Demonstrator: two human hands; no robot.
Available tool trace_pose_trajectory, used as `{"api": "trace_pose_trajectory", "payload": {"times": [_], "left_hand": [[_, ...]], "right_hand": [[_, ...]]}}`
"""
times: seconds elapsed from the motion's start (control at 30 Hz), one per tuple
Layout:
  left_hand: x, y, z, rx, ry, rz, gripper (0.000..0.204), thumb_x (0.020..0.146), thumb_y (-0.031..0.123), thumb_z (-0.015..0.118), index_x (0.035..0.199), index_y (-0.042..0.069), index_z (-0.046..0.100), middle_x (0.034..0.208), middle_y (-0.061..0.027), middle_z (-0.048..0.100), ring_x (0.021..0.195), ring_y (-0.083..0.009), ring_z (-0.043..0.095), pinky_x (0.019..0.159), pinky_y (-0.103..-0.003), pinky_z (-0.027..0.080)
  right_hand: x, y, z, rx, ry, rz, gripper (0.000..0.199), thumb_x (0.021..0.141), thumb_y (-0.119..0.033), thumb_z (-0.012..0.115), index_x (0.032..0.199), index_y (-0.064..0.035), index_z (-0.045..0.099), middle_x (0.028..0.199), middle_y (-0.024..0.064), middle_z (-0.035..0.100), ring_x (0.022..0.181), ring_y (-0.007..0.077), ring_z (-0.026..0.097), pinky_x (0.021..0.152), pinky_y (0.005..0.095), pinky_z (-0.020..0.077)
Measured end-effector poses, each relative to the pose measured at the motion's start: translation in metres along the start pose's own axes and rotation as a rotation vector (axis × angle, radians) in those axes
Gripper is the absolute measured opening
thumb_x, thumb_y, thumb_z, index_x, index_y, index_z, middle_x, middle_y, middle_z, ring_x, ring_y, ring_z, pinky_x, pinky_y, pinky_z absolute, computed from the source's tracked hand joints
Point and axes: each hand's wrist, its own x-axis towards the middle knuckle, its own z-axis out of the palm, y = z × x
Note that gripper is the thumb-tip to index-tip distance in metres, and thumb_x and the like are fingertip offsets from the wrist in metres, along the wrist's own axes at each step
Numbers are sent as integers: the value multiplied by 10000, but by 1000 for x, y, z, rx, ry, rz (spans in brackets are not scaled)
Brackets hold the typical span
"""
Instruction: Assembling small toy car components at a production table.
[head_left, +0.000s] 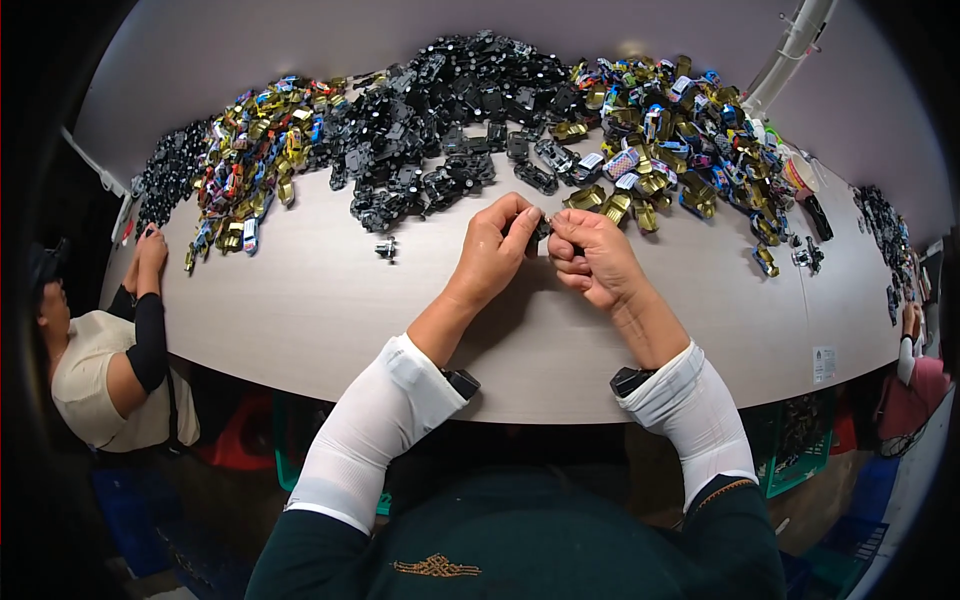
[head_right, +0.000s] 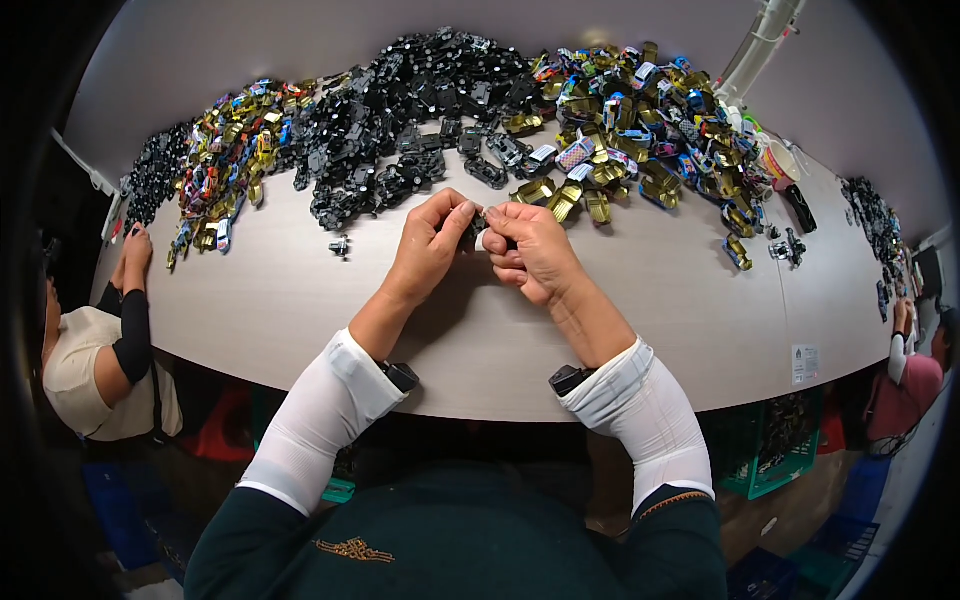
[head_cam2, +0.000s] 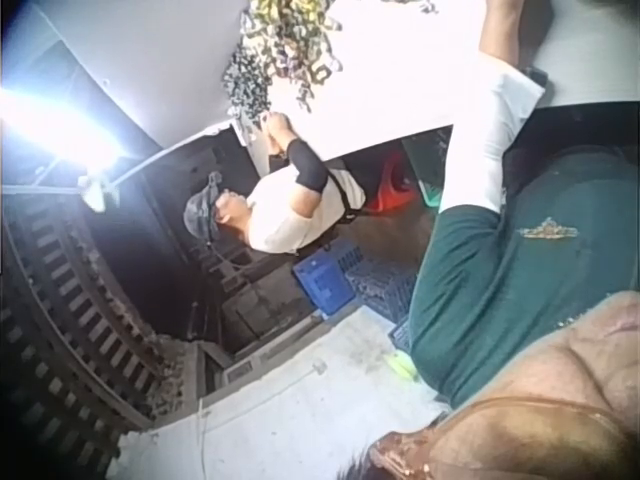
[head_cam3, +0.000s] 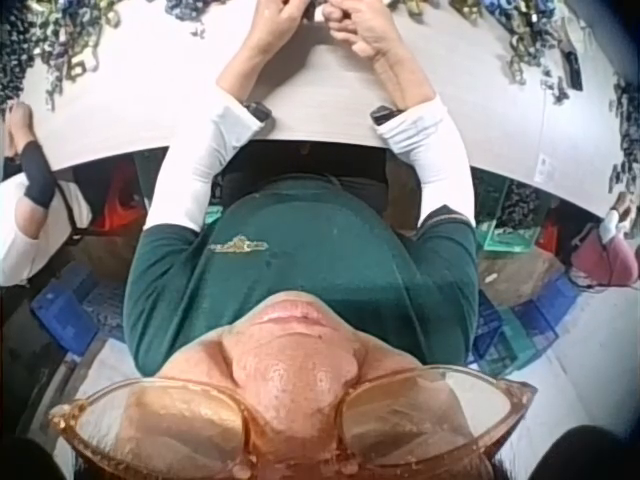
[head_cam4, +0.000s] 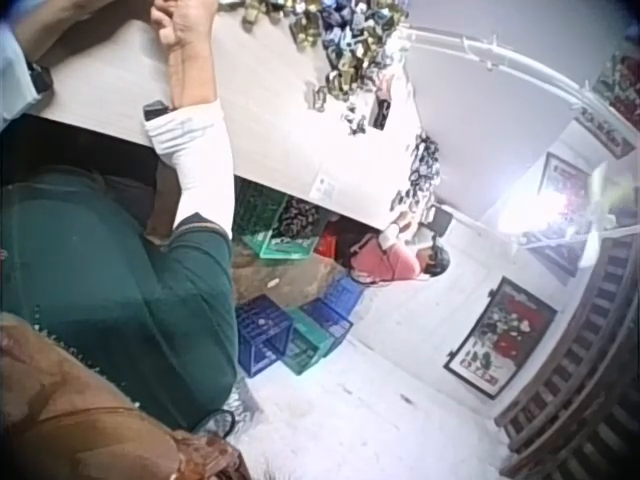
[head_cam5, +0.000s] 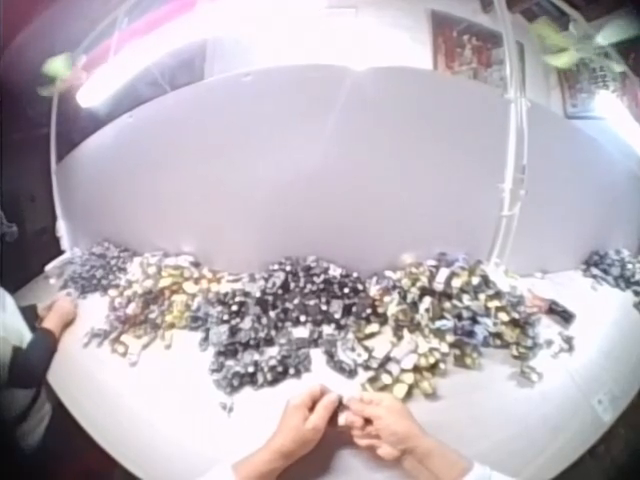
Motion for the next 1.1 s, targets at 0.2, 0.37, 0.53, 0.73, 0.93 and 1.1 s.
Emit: {"api": "trace_pose_trajectory", "payload": {"times": [0.2, 0.37, 0.53, 0.73, 0.93, 1.1], "left_hand": [[-1, 4, 1, 36, -16, -11, 194, 936, 121, 537, 790, -5, 553, 595, 0, 529, 531, -51, 483, 475, -222, 382], [-2, 0, -1, 152, -14, 21, 193, 931, 116, 542, 785, -9, 560, 587, -3, 530, 545, -52, 488, 483, -223, 387], [-2, -4, -1, 269, 8, 92, 197, 917, 119, 563, 778, -20, 568, 578, -19, 529, 541, -59, 456, 486, -239, 379], [1, -9, -4, 83, -12, -14, 192, 907, 142, 586, 827, -33, 588, 602, -43, 554, 530, -85, 460, 492, -264, 396], [5, -7, -5, 220, -69, 61, 148, 891, 126, 601, 931, -13, 633, 753, -74, 630, 687, -108, 578, 623, -251, 473], [7, 0, -10, 78, -31, -55, 440, 832, 10, 656, 1239, 7, 487, 972, -69, 649, 866, -93, 594, 770, -218, 485]], "right_hand": [[1, 1, -1, -57, 18, -16, 154, 952, -171, 532, 846, -67, 492, 605, -6, 483, 391, 18, 317, 319, 178, 232], [4, 11, 6, -228, 113, -77, 170, 942, -173, 555, 814, -67, 516, 580, -8, 492, 374, 15, 316, 318, 179, 223], [5, 10, 2, -323, 125, -90, 175, 936, -164, 560, 794, -67, 528, 571, -10, 493, 373, 18, 313, 316, 187, 222], [6, 7, -1, -368, 103, -106, 225, 919, -119, 549, 711, -34, 539, 559, -7, 498, 404, 24, 351, 344, 213, 256], [20, 12, -19, -932, 234, -379, 115, 884, -57, 555, 841, 20, 629, 561, -23, 507, 506, 36, 428, 453, 211, 336], [17, 19, -12, -735, 122, -537, 146, 889, -43, 549, 992, 14, 636, 574, -46, 494, 513, 29, 418, 456, 210, 334]]}}
